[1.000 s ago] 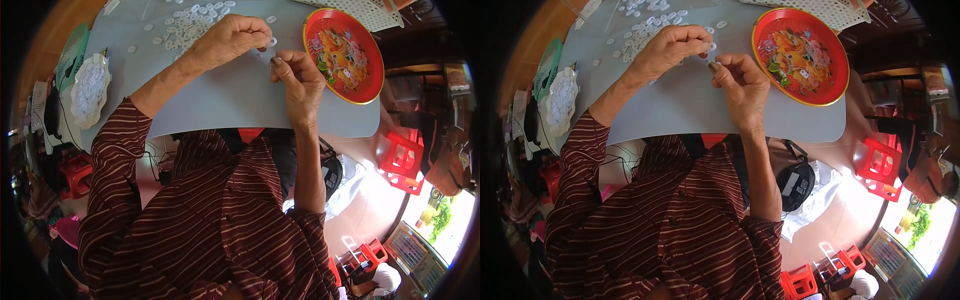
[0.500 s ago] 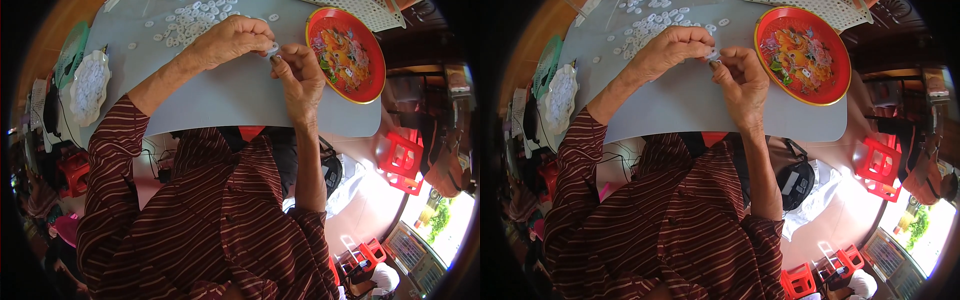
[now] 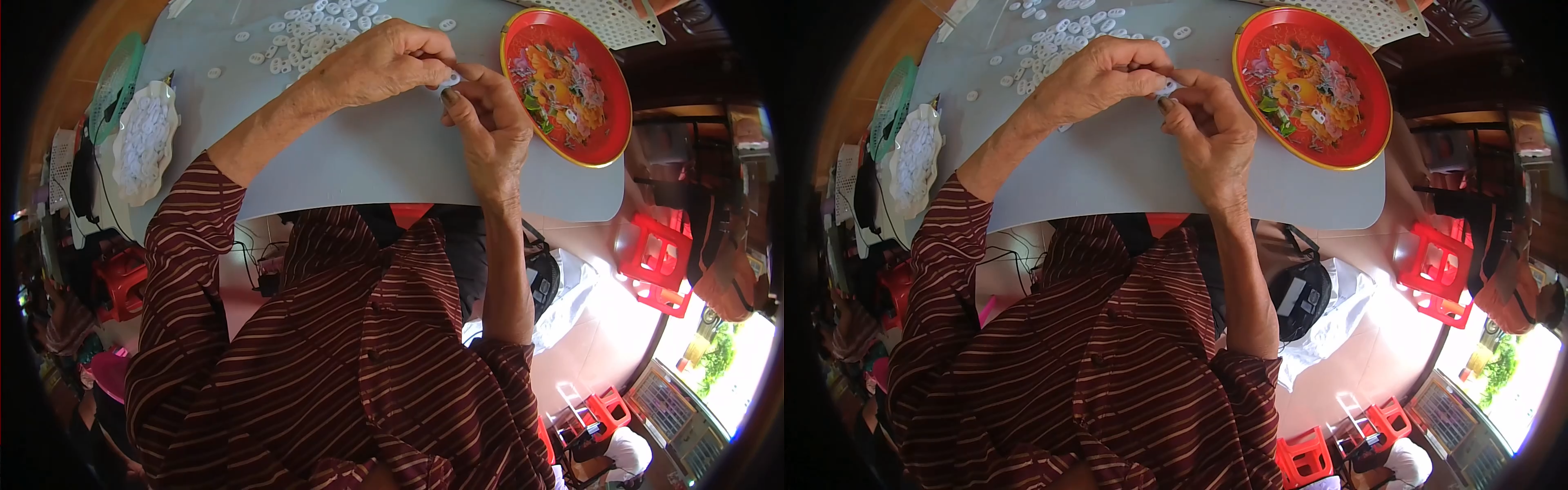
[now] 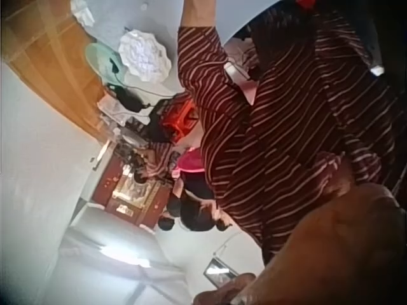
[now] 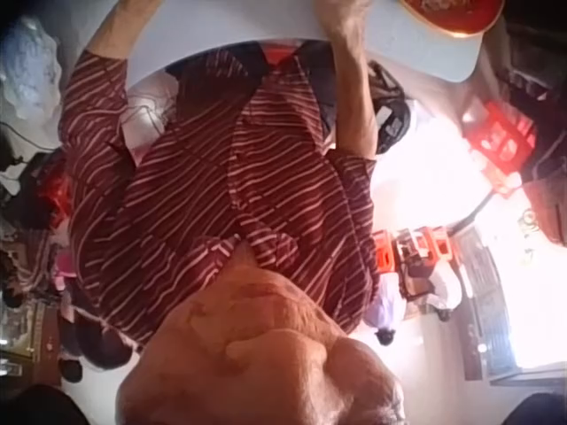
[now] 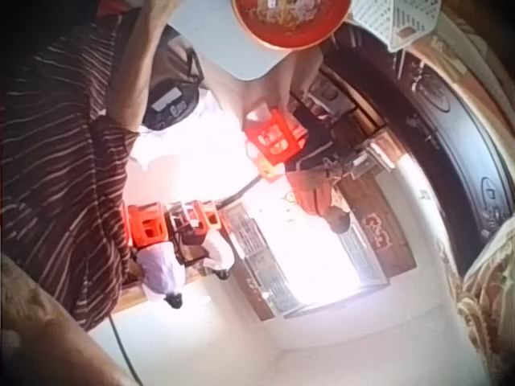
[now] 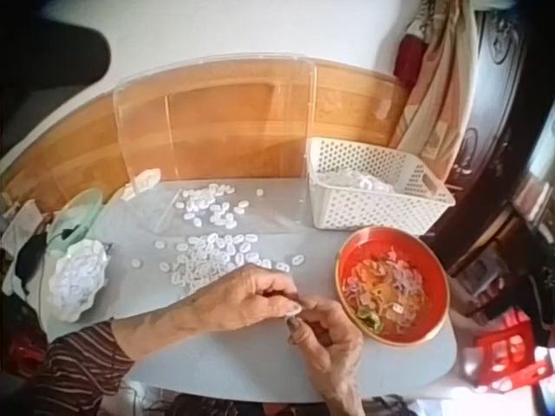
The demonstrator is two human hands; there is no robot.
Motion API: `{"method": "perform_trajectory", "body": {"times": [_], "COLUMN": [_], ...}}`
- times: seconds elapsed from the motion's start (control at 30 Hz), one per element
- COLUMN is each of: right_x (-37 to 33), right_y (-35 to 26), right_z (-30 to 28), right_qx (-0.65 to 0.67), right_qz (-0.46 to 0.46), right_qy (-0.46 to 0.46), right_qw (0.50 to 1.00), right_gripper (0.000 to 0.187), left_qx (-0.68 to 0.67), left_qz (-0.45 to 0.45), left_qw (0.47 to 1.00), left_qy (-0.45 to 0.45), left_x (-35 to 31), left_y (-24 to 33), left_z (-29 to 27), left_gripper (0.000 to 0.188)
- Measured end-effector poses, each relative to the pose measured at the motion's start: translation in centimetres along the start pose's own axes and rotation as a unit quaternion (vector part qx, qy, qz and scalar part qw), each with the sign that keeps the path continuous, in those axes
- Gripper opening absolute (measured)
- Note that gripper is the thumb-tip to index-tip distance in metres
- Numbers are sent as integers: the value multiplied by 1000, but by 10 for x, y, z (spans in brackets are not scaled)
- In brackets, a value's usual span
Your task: Sorting or assembling small white plastic button pieces on a tabletop workspace.
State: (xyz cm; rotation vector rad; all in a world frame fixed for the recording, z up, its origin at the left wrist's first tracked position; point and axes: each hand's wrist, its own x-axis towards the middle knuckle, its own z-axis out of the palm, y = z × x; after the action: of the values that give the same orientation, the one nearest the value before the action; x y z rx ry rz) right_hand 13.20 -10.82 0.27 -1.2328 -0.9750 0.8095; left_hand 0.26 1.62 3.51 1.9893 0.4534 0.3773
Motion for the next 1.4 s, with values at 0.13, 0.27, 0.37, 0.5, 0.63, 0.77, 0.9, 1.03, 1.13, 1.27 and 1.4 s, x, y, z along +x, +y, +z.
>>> {"method": "perform_trajectory", "body": {"times": [0.13,0.27,0.37,0.5,0.63,0.77,0.9,1.03,1.13,1.27,1.4], "right_x": [0,0,-1,-2,-2,-3,-5,-5,-5,-5,-5], "right_y": [4,3,2,3,2,5,6,7,6,9,5], "right_z": [0,2,1,-1,4,6,6,6,5,5,5], "right_qx": [30,43,21,29,41,40,-14,-15,-28,4,41], "right_qz": [-5,-15,-10,-24,-1,-4,-14,-19,-20,-15,-8], "right_qy": [-3,14,30,15,-8,-32,-33,-36,-40,-44,-48], "right_qw": [1000,999,999,999,999,999,999,999,999,999,998], "right_gripper": [22,21,21,23,29,34,34,35,34,31,30], "left_qx": [84,50,-16,14,16,4,8,-10,-10,3,-32], "left_qz": [33,11,28,-16,23,44,13,-9,-5,79,46], "left_qw": [996,999,997,999,994,991,994,994,996,987,990], "left_qy": [2,4,76,31,109,124,106,105,89,137,129], "left_x": [-3,-3,-9,-15,-22,-26,-29,-30,-31,-30,-31], "left_y": [6,0,0,4,-11,-14,-10,-12,-14,-13,-12], "left_z": [3,5,11,16,26,28,30,30,28,32,30], "left_gripper": [17,21,26,28,27,26,25,26,26,25,25]}}
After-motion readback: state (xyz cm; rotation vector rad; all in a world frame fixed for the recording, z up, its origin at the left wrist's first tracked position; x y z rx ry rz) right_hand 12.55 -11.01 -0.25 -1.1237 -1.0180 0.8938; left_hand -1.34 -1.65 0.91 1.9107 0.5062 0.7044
